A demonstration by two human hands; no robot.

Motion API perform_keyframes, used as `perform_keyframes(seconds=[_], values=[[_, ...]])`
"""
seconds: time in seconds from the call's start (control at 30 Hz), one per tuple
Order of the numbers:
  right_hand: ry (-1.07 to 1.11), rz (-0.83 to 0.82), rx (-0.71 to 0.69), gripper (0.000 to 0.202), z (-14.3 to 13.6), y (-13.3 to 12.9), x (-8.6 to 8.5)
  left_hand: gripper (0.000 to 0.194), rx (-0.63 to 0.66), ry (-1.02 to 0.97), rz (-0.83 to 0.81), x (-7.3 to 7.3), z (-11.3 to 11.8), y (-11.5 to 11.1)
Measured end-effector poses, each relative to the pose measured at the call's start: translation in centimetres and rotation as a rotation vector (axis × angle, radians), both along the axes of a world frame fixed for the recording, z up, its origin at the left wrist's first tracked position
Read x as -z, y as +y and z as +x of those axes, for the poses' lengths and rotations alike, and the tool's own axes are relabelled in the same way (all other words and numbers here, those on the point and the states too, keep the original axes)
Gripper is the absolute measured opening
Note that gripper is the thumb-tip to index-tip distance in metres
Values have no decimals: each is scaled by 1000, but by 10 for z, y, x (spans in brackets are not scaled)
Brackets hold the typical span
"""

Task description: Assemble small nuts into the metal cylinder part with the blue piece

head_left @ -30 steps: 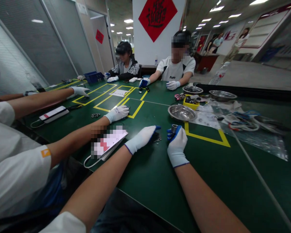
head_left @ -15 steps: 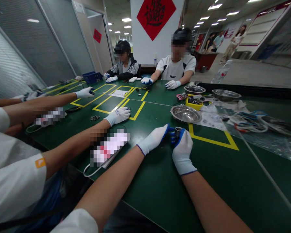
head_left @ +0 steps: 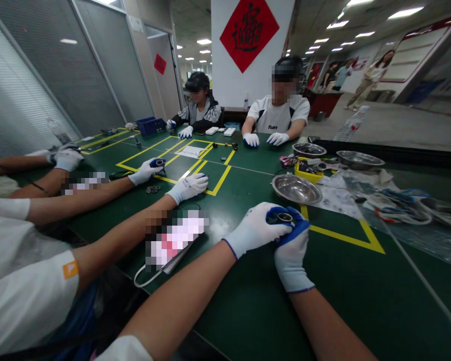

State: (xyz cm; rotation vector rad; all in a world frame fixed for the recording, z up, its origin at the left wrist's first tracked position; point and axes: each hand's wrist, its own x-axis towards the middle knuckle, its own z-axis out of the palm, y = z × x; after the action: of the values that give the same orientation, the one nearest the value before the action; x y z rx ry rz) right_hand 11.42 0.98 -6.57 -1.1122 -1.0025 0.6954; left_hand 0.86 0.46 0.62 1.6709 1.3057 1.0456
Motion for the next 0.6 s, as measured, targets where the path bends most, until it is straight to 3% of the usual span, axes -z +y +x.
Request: perform_keyframes(seconds=[0.13,0.27,0.43,0.53,0.6], values=[[-84,-21,7,54,1,-3,1,34,-18,31,-44,-1,1,7],[4,-94,115,62,-1,0,1,28,-69,-118,32,0,-3,26],[217,-109,73,60,0,7,2,25,-315,-305,118,-14,-35,89],[242,-125,27,58,1,5,1,26,-511,-103,169,-32,-71,139],[229,-147,9,56,2,1,-3,30,-633,207,148,-42,-99,166]])
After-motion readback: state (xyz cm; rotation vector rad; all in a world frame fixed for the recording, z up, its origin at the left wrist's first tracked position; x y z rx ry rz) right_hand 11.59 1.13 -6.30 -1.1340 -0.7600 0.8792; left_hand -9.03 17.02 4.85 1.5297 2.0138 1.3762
